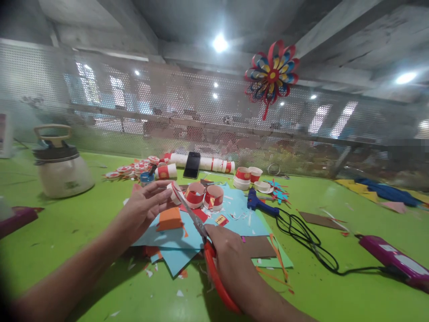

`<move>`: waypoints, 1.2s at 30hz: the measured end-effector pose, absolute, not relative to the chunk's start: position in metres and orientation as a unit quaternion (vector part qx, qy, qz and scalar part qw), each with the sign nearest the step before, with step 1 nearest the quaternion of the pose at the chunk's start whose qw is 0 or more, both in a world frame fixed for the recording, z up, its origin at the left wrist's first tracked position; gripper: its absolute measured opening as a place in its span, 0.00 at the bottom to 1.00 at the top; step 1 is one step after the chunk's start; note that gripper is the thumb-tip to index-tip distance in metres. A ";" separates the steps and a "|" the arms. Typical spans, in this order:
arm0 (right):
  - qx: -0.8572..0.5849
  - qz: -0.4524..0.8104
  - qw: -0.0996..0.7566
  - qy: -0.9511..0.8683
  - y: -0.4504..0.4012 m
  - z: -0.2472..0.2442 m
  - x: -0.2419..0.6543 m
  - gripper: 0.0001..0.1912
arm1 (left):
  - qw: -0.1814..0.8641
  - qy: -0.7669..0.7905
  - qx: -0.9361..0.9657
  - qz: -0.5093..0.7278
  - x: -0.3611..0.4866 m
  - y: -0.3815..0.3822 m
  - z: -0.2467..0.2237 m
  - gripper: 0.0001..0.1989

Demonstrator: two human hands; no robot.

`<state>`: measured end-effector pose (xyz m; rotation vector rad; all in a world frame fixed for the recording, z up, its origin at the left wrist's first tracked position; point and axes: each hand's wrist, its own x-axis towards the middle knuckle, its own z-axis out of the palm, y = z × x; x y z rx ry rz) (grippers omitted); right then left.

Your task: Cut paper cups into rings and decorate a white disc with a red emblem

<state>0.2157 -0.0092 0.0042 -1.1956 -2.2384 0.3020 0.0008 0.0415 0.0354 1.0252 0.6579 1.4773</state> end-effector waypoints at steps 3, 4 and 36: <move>-0.445 0.107 0.298 -0.838 -0.009 0.003 0.216 0.09 | 0.572 0.284 0.439 0.632 0.001 0.041 0.035 0.14; -0.442 0.108 0.301 -0.838 -0.009 0.003 0.215 0.09 | 0.572 0.286 0.440 0.631 0.001 0.041 0.035 0.14; -0.431 0.084 0.311 -0.843 -0.007 0.003 0.216 0.10 | 0.490 0.328 0.518 0.620 0.000 0.044 0.028 0.12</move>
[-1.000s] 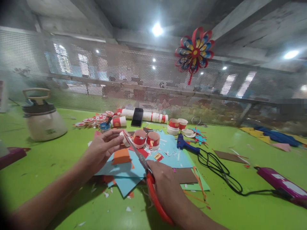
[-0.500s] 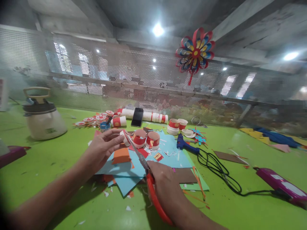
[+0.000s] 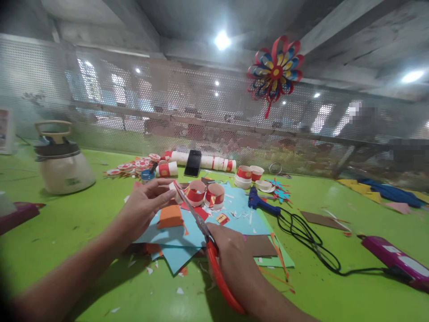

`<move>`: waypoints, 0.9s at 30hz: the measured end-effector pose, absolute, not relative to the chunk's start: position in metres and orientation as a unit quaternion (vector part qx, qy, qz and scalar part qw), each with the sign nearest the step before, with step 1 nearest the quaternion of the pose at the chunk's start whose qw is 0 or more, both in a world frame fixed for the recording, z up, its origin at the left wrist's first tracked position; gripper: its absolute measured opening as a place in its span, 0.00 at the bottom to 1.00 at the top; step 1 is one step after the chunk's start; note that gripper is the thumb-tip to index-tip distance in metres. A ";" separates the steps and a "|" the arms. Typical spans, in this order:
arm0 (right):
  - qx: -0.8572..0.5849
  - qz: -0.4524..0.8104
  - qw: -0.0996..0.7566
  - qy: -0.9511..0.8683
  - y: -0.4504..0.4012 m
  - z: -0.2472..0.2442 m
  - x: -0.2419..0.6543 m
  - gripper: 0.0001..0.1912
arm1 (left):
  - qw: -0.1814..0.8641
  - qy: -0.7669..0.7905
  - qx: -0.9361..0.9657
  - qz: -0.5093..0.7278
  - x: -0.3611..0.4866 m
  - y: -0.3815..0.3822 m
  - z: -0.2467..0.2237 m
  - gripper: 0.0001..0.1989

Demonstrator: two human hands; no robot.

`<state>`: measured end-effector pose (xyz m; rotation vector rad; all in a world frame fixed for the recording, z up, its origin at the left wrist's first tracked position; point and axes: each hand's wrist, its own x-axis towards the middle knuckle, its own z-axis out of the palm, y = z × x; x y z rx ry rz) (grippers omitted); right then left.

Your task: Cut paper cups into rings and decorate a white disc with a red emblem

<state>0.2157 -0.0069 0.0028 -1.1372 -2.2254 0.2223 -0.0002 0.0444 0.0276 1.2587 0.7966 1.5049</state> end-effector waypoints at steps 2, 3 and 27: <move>-0.427 0.088 0.315 -0.843 -0.007 0.002 0.215 0.09 | 0.489 0.327 0.518 0.621 0.000 0.044 0.028 0.12; -0.427 0.090 0.316 -0.842 -0.007 0.002 0.215 0.09 | 0.489 0.326 0.516 0.623 0.001 0.043 0.028 0.13; -0.431 0.085 0.308 -0.844 -0.005 0.001 0.218 0.09 | 0.578 0.275 0.437 0.632 -0.001 0.047 0.029 0.14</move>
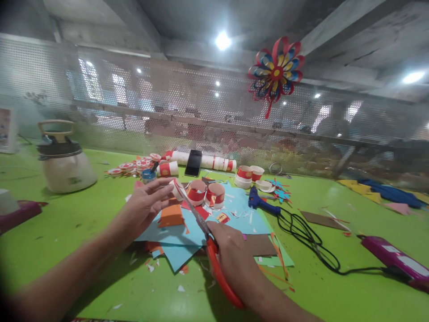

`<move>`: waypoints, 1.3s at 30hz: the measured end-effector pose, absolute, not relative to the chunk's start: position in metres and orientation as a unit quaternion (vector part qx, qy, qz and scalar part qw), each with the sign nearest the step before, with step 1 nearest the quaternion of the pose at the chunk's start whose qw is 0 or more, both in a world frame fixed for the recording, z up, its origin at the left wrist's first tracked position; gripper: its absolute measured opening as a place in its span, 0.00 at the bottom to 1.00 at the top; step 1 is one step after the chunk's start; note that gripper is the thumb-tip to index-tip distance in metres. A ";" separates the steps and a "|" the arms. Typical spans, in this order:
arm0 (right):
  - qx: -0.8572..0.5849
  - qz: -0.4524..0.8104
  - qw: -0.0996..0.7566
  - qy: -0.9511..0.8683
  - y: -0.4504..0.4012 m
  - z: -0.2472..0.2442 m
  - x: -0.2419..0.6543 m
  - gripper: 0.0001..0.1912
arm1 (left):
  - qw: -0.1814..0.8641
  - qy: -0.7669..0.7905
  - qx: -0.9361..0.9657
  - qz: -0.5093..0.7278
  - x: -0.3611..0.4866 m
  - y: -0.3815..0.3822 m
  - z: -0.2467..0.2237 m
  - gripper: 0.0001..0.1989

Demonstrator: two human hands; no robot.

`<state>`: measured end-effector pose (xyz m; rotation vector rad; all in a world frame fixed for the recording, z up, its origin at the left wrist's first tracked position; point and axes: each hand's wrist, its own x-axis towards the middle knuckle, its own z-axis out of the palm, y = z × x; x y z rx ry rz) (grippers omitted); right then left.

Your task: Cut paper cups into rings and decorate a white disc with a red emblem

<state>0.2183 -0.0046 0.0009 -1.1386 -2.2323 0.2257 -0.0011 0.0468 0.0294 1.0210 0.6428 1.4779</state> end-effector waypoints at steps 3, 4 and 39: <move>-0.433 0.080 0.304 -0.845 -0.007 0.003 0.216 0.09 | 0.583 0.274 0.434 0.630 0.000 0.047 0.030 0.14; -0.432 0.077 0.305 -0.845 -0.007 0.004 0.216 0.09 | 0.585 0.273 0.433 0.629 0.000 0.047 0.030 0.14; -0.463 0.059 0.265 -0.844 -0.004 -0.001 0.220 0.08 | 0.598 0.295 0.407 0.625 0.000 0.044 0.031 0.15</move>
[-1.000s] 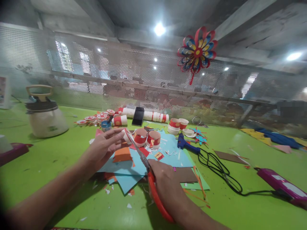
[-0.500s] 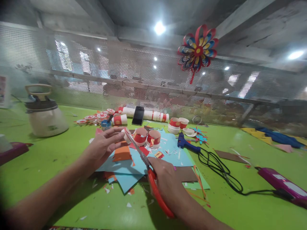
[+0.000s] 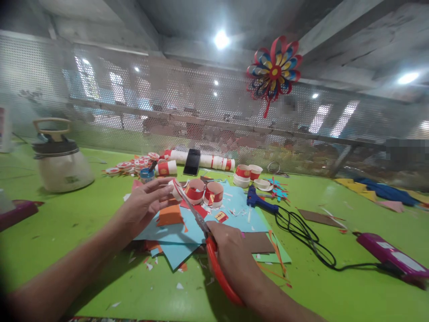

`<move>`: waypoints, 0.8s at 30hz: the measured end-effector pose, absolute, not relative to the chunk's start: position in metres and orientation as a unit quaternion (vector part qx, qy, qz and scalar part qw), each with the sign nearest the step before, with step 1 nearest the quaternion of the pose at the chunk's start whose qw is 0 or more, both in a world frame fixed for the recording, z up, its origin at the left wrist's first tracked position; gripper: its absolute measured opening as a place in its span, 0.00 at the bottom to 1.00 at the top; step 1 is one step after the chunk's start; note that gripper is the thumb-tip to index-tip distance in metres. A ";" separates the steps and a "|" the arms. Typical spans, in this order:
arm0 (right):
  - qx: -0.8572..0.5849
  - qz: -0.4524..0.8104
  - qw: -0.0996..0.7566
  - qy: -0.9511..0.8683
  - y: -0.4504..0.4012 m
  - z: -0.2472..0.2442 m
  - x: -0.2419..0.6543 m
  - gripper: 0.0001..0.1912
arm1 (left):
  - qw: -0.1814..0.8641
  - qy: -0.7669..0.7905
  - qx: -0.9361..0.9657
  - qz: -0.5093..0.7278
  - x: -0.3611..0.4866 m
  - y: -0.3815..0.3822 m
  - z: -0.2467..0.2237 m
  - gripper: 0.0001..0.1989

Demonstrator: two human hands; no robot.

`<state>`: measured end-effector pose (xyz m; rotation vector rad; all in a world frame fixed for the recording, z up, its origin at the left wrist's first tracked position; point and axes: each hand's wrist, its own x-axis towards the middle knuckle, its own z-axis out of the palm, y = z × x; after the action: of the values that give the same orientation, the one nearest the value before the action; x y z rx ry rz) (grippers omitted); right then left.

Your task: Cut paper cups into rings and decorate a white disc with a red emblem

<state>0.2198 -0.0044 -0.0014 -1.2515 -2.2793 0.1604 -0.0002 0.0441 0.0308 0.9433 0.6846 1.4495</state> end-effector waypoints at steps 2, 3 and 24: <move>-0.460 0.057 0.269 -0.844 -0.004 -0.002 0.220 0.07 | 0.601 0.300 0.405 0.620 -0.001 0.045 0.031 0.15; -0.459 0.060 0.272 -0.844 -0.003 -0.002 0.219 0.07 | 0.602 0.301 0.407 0.618 -0.001 0.045 0.031 0.15; -0.420 0.062 0.303 -0.853 -0.005 -0.002 0.218 0.09 | 0.590 0.270 0.430 0.628 0.002 0.042 0.032 0.14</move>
<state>0.2175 -0.0048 -0.0016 -1.1125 -2.2620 0.1649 0.0025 0.0420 0.0317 1.0009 0.6296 1.4614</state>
